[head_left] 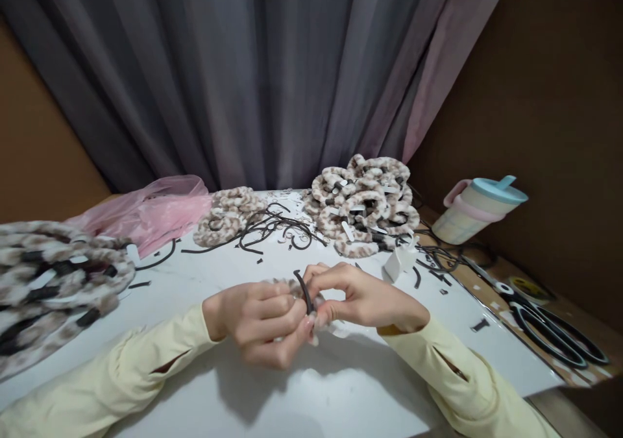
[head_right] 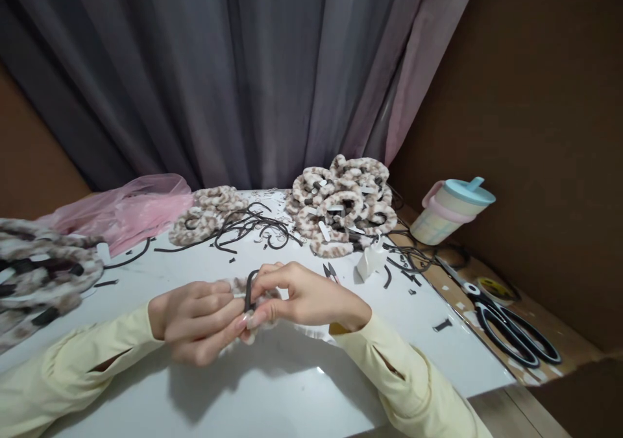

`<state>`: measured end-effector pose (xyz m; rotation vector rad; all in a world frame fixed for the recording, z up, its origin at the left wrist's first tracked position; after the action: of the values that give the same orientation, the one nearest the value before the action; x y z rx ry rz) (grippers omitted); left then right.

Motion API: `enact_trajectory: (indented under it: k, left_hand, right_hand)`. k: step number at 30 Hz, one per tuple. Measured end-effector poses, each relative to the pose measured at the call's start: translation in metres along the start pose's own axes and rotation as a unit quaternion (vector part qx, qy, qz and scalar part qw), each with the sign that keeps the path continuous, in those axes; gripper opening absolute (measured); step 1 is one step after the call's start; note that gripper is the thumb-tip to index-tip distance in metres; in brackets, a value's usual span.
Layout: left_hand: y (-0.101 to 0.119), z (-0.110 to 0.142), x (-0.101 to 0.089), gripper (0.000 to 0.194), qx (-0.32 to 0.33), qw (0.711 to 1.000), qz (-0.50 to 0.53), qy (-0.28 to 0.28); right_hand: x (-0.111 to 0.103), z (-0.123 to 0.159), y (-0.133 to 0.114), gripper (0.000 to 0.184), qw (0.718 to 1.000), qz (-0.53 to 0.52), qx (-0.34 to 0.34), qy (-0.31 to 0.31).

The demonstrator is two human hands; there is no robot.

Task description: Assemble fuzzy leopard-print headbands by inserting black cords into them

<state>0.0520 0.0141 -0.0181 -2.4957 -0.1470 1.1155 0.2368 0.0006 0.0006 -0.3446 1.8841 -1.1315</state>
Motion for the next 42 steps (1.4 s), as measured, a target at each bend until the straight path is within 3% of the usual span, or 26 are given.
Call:
enact_trajectory:
  k: [5,7,9,13,17,23,28,30,33,36,42]
  left_hand:
    - [-0.004,-0.002,-0.008,0.017,0.04,0.992,-0.115,0.028]
    - [-0.005,-0.003,-0.008,0.012,0.024,0.991,-0.132,0.029]
    - [-0.006,-0.003,-0.006,0.007,-0.022,0.991,-0.125,0.033]
    - [-0.004,-0.003,0.001,0.027,-0.123,0.988,-0.072,0.059]
    - [0.0,-0.003,0.006,0.034,-0.198,0.975,-0.042,0.092]
    - [0.005,-0.002,0.015,0.02,-0.271,0.951,0.02,0.148]
    - [0.008,-0.002,0.02,0.014,-0.386,0.9,0.102,0.172]
    - [0.008,-0.001,0.02,0.017,-0.399,0.892,0.122,0.175]
    - [0.005,0.001,0.021,0.024,-0.375,0.9,0.127,0.18]
    - [0.002,0.006,0.023,0.02,-0.367,0.901,0.136,0.186]
    - [0.001,0.012,0.026,0.01,-0.433,0.857,0.191,0.205]
  right_hand:
    - [0.002,-0.001,0.0,0.041,0.998,0.053,-0.019,0.034]
    - [0.004,0.0,0.001,0.038,0.993,0.089,-0.04,0.073]
    - [0.006,0.0,0.004,0.032,0.982,0.129,-0.058,0.122]
    - [0.011,0.0,0.01,0.013,0.949,0.211,-0.093,0.217]
    - [0.019,-0.002,0.009,0.014,0.916,0.255,-0.128,0.282]
    - [0.028,-0.005,0.009,0.017,0.878,0.322,-0.131,0.33]
    - [0.032,-0.006,0.013,0.018,0.829,0.412,-0.129,0.355]
    - [0.035,-0.007,0.013,0.017,0.833,0.4,-0.116,0.364]
    - [0.039,-0.009,0.012,0.018,0.866,0.333,-0.086,0.364]
    - [0.04,-0.011,0.014,0.02,0.897,0.276,-0.067,0.339]
    - [0.034,-0.012,0.016,0.017,0.921,0.268,-0.057,0.276]
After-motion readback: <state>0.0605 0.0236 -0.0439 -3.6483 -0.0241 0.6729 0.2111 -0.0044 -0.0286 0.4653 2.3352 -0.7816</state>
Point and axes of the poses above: each hand's wrist, its own z-axis away from the middle knuckle, its own x-axis out of the palm, y = z × x, the point moved 1 cm from there along -z, towards the middle knuckle, and after that the axes turned 4 degrees about -y, right-handed, at the moved point
